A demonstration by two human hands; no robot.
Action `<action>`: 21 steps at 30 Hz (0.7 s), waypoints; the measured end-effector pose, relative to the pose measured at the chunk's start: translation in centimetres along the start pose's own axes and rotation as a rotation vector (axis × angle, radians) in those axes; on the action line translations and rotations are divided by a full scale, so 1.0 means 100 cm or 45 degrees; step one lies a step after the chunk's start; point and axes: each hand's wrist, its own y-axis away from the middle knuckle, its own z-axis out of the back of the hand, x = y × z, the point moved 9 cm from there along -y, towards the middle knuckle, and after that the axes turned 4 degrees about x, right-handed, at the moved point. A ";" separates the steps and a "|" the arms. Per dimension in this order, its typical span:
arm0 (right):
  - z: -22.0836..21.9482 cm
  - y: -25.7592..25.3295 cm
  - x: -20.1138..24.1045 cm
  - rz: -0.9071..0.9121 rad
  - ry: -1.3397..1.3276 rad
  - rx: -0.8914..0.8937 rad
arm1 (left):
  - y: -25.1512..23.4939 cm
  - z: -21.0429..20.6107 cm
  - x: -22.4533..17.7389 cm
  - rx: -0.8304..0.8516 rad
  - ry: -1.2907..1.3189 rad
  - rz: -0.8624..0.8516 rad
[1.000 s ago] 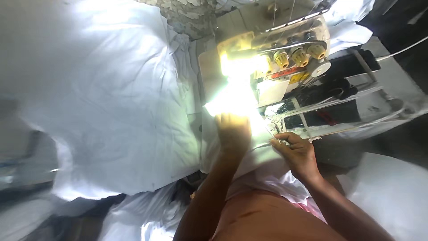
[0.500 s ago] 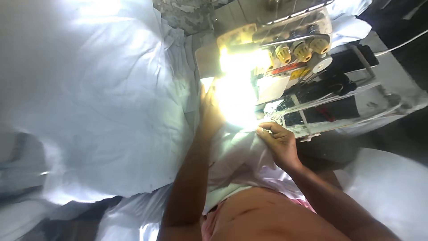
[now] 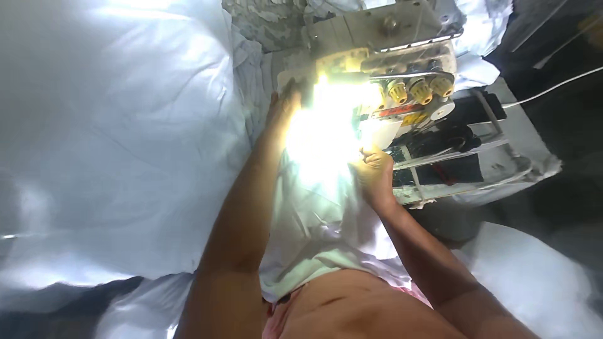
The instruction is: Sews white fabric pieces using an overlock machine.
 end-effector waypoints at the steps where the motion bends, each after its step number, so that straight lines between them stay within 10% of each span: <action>1: -0.001 -0.005 -0.001 -0.014 0.018 -0.011 | -0.002 0.003 -0.001 0.021 0.003 0.028; 14: -0.008 -0.031 -0.019 -0.122 -0.024 -0.063 | -0.014 0.027 0.020 -0.184 -0.055 0.183; 21: -0.002 -0.007 -0.036 -0.603 -0.447 0.182 | 0.184 -0.011 0.022 -0.786 0.175 -0.113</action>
